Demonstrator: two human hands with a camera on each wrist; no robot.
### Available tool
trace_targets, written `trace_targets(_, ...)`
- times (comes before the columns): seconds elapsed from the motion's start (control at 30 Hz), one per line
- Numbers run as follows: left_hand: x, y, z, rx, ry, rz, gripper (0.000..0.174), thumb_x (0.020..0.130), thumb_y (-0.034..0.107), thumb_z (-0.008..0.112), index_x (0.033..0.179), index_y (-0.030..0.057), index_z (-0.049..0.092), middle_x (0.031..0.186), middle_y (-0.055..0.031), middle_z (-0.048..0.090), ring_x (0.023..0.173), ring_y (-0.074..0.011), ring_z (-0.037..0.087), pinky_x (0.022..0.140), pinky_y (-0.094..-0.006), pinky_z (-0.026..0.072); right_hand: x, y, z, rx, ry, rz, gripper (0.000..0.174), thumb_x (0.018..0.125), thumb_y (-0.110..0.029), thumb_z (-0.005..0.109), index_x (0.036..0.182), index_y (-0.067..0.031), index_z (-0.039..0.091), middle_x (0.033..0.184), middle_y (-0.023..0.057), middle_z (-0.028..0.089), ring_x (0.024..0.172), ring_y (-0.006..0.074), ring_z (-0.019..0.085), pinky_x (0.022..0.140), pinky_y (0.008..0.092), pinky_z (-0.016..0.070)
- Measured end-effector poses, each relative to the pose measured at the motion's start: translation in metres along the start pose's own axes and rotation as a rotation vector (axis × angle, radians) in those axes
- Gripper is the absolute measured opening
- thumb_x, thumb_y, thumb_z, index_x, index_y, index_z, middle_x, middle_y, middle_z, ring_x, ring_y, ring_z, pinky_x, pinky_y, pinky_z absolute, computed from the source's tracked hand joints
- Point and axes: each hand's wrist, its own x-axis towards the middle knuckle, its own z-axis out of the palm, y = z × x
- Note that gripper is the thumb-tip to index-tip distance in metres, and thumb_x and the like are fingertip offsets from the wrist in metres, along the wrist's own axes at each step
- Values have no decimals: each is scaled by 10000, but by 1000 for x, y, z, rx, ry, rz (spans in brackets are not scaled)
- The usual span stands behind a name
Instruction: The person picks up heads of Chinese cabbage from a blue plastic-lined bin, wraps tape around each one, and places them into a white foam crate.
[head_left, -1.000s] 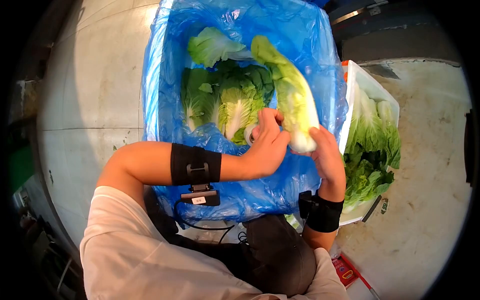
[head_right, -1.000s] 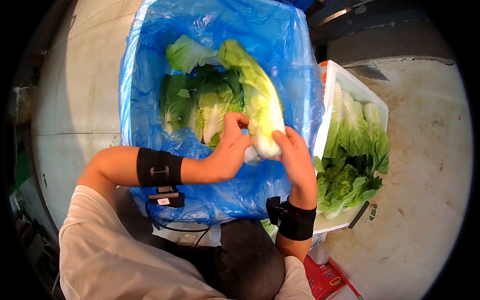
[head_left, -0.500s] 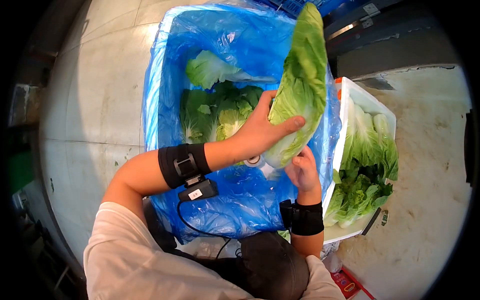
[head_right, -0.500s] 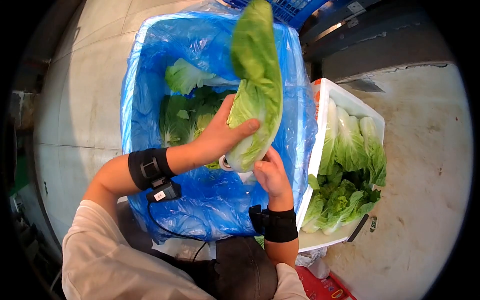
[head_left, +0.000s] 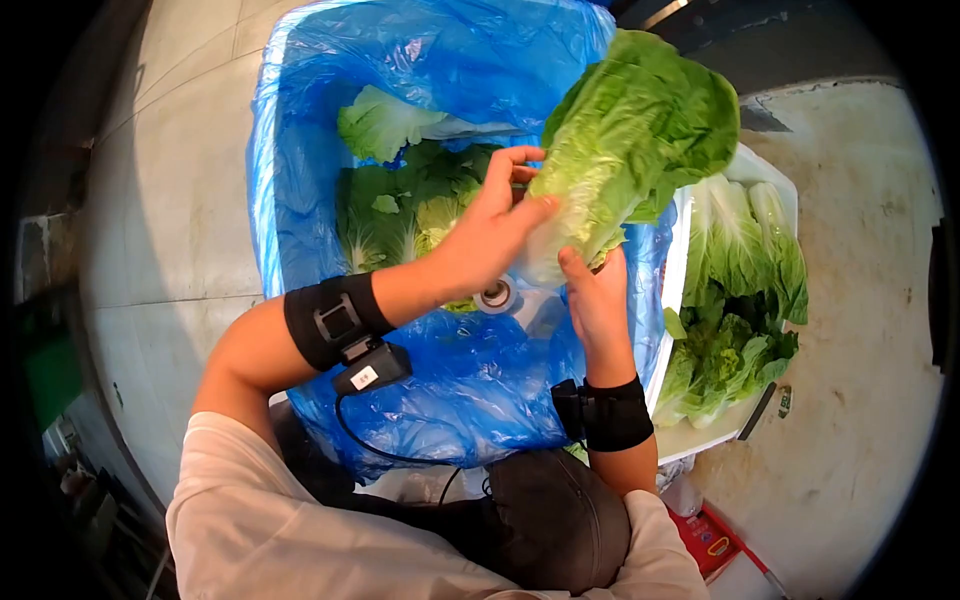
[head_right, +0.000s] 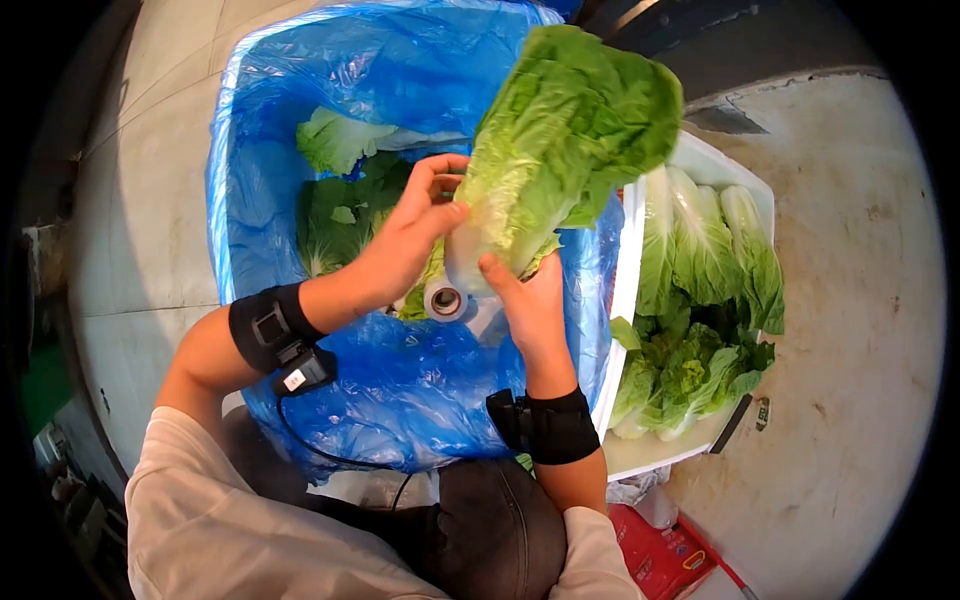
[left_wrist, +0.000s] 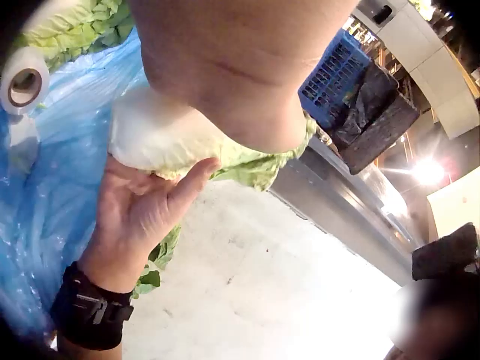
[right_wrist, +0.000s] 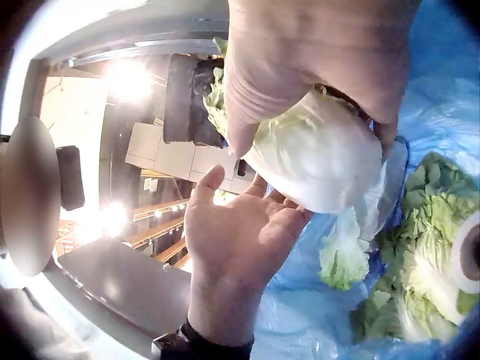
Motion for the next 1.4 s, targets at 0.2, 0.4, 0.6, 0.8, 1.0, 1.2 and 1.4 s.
trace_targets(0.2, 7, 4, -4, -129, 74, -84, 412, 1018, 241, 548, 1371, 41, 475, 1160, -42, 590, 1073, -110, 542, 960, -294, 439, -2, 6, -6, 262, 40, 55, 777, 932, -449, 663, 1486, -5, 347, 1373, 185, 557, 1207, 337, 604, 1020, 483, 509)
trace_targets(0.4, -2, 4, 5, -191, 4, -257, 674, 1019, 461, 549, 1436, 84, 178, 1166, -176, 521, 1124, -229, 526, 975, -358, 467, -6, -1, -8, 484, -199, 157, 974, 822, -694, 610, 1496, -41, 347, 1286, 217, 575, 1046, 379, 652, 876, 536, 568)
trace_targets(0.6, -12, 10, 7, -388, -112, -191, 347, 1069, 442, 419, 1115, 154, 229, 995, -156, 536, 763, -193, 599, 615, -391, 527, -5, -7, -7, 802, -379, 177, 946, 804, -694, 646, 1501, -121, 364, 1282, 178, 501, 1017, 305, 555, 773, 480, 493)
trace_targets(0.8, 3, -9, -2, -409, 42, -73, 423, 1085, 407, 405, 1350, 79, 428, 1228, -87, 592, 1150, -195, 572, 1021, -377, 439, -7, -20, -6, 1145, -446, 354, 745, 916, -593, 536, 1450, -91, 402, 1254, 179, 471, 915, 325, 486, 637, 444, 481)
trace_targets(1.0, 7, 14, -4, -261, -372, -138, 591, 1034, 413, 557, 1462, 31, 414, 1309, -75, 582, 1157, -148, 559, 1017, -315, 443, -9, -19, -6, 1186, -632, 469, 839, 974, -592, 419, 1402, 130, 401, 1003, 163, 470, 760, 265, 483, 510, 354, 455)
trace_targets(1.2, 4, 28, -13, -194, -212, -105, 680, 965, 422, 671, 1426, -2, 407, 1282, -111, 594, 1109, -165, 596, 937, -329, 505, -3, -7, -10, 951, -461, 607, 893, 938, -651, 470, 1473, 54, 349, 1230, 235, 525, 868, 366, 598, 658, 463, 573)
trace_targets(1.4, 16, 19, -16, -139, 97, 53, 609, 906, 220, 767, 1370, -17, 451, 1286, -125, 616, 1170, -193, 604, 1023, -356, 482, 12, -5, 2, 770, -134, 541, 719, 1042, -576, 301, 1550, -66, 291, 1552, 193, 391, 1368, 449, 444, 1132, 675, 310)
